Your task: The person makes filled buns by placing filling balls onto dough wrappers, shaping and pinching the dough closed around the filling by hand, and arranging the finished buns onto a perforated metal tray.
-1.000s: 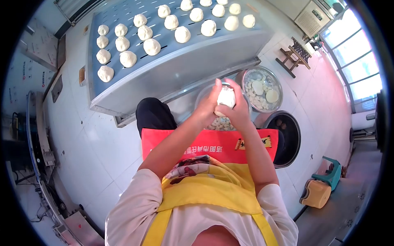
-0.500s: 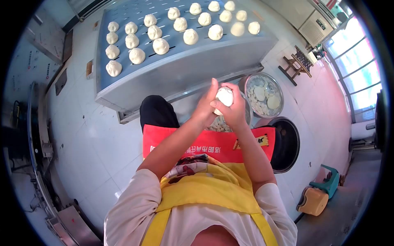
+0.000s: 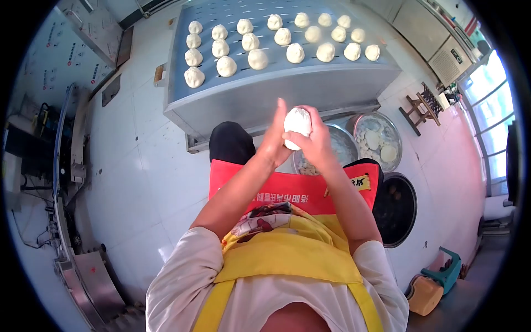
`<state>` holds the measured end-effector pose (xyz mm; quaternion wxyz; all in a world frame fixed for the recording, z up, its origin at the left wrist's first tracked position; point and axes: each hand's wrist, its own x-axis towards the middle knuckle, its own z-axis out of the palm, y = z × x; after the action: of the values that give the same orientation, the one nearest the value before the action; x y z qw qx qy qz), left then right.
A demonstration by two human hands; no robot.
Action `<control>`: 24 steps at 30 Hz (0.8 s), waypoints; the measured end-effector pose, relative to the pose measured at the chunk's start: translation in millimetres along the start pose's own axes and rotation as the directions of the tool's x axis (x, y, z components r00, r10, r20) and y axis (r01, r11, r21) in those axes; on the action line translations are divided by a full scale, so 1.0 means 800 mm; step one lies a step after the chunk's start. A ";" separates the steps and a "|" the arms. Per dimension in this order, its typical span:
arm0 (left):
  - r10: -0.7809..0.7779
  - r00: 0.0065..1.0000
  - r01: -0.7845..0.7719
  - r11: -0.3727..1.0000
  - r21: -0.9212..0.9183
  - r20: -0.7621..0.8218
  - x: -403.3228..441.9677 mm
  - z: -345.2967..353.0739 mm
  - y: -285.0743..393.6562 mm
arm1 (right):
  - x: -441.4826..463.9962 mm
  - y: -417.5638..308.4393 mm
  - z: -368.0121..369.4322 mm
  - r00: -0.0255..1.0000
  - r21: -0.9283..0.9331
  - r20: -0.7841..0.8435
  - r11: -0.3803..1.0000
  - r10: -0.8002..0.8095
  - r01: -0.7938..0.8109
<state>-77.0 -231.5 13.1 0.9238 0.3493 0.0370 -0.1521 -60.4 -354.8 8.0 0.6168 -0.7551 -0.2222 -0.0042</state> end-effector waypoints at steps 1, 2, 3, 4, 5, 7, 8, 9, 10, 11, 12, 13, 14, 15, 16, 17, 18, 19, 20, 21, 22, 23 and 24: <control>0.002 1.000 -0.002 1.000 0.008 -0.013 0.005 -0.001 0.001 | 0.002 0.004 0.005 0.997 -0.129 -0.052 0.990 -0.060 0.053; -0.001 1.000 0.002 1.000 0.018 -0.029 0.008 -0.002 0.003 | 0.004 0.004 -0.001 0.999 -0.011 0.023 0.999 -0.038 0.039; -0.008 0.999 0.010 1.000 0.025 -0.049 0.010 -0.005 0.005 | 0.007 -0.007 -0.008 0.995 0.109 0.100 0.994 -0.020 0.009; -0.042 0.999 0.042 0.999 0.023 -0.029 0.014 -0.010 0.007 | 0.010 -0.010 -0.013 0.984 0.226 0.179 0.974 -0.011 -0.031; -0.076 0.997 0.076 0.997 0.019 -0.011 0.017 -0.015 0.009 | 0.012 0.006 -0.012 0.969 0.369 0.246 0.926 -0.012 -0.082; -0.153 0.988 0.152 0.987 -0.043 -0.011 0.023 -0.022 0.008 | 0.015 0.005 -0.011 0.972 0.219 0.210 0.963 0.109 -0.155; -0.113 0.994 0.112 0.992 -0.066 -0.012 0.025 -0.021 0.007 | 0.020 0.004 -0.008 0.969 0.141 0.190 0.972 0.158 -0.186; -0.069 0.997 0.068 0.994 -0.087 -0.016 0.027 -0.017 0.005 | 0.023 0.014 0.003 0.994 -0.068 0.053 0.994 0.091 -0.087; -0.028 0.999 0.026 0.994 -0.107 -0.025 0.028 -0.018 0.004 | 0.023 0.021 0.004 0.996 0.027 0.068 0.998 0.054 -0.056; -0.052 0.998 0.048 0.995 -0.084 -0.047 0.030 -0.028 0.003 | 0.024 0.026 0.006 0.996 0.124 0.082 0.992 0.019 -0.029; -0.067 0.995 0.063 0.996 -0.061 -0.070 0.033 -0.038 0.004 | 0.028 0.025 0.009 0.995 0.222 0.095 0.975 -0.022 0.000; -0.085 0.992 0.082 0.996 -0.037 -0.096 0.034 -0.047 0.005 | 0.033 0.027 0.010 0.991 0.233 0.137 0.972 0.010 -0.042; -0.089 0.991 0.085 0.996 -0.042 -0.100 0.036 -0.053 0.004 | 0.037 0.029 0.009 0.983 0.243 0.178 0.966 0.042 -0.085; -0.093 0.991 0.088 0.995 -0.046 -0.100 0.036 -0.052 0.008 | 0.039 0.032 0.009 0.973 0.250 0.218 0.960 0.073 -0.128; -0.092 0.991 0.088 0.995 -0.048 -0.096 0.039 -0.052 0.011 | 0.040 0.034 0.015 0.981 0.177 0.172 0.976 0.093 -0.124; -0.080 0.993 0.076 0.996 -0.048 -0.086 0.042 -0.056 0.013 | 0.043 0.037 0.022 0.986 0.100 0.129 0.988 0.102 -0.115; -0.065 0.991 0.062 0.998 -0.032 -0.119 0.042 -0.051 0.016 | 0.045 0.040 0.026 0.990 0.026 0.087 0.994 0.107 -0.110; -0.054 0.986 0.053 0.998 -0.015 -0.156 0.040 -0.046 0.021 | 0.049 0.045 0.027 0.994 0.020 0.091 0.998 0.062 -0.064; -0.045 0.980 0.046 0.999 0.002 -0.194 0.040 -0.044 0.024 | 0.052 0.047 0.029 0.995 0.142 0.102 0.990 0.011 -0.025; -0.080 0.971 0.087 0.996 0.018 -0.225 0.041 -0.044 0.025 | 0.055 0.044 0.029 0.993 0.262 0.106 0.965 -0.042 0.013; -0.051 0.974 0.059 0.998 0.031 -0.220 0.046 -0.050 0.022 | 0.059 0.045 0.029 0.990 0.378 0.102 0.925 -0.094 0.049; -0.026 0.977 0.036 0.998 0.044 -0.212 0.052 -0.060 0.013 | 0.059 0.060 0.022 0.992 0.245 0.124 0.969 -0.038 0.006; -0.004 0.980 0.016 0.998 0.057 -0.199 0.054 -0.057 0.012 | 0.060 0.061 0.021 0.995 0.185 0.101 0.983 -0.009 -0.010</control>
<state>-31.0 -206.0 -23.0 0.9042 0.3892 0.1266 -0.1221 -5.0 -330.0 -27.9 0.6725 -0.6936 -0.2523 0.0549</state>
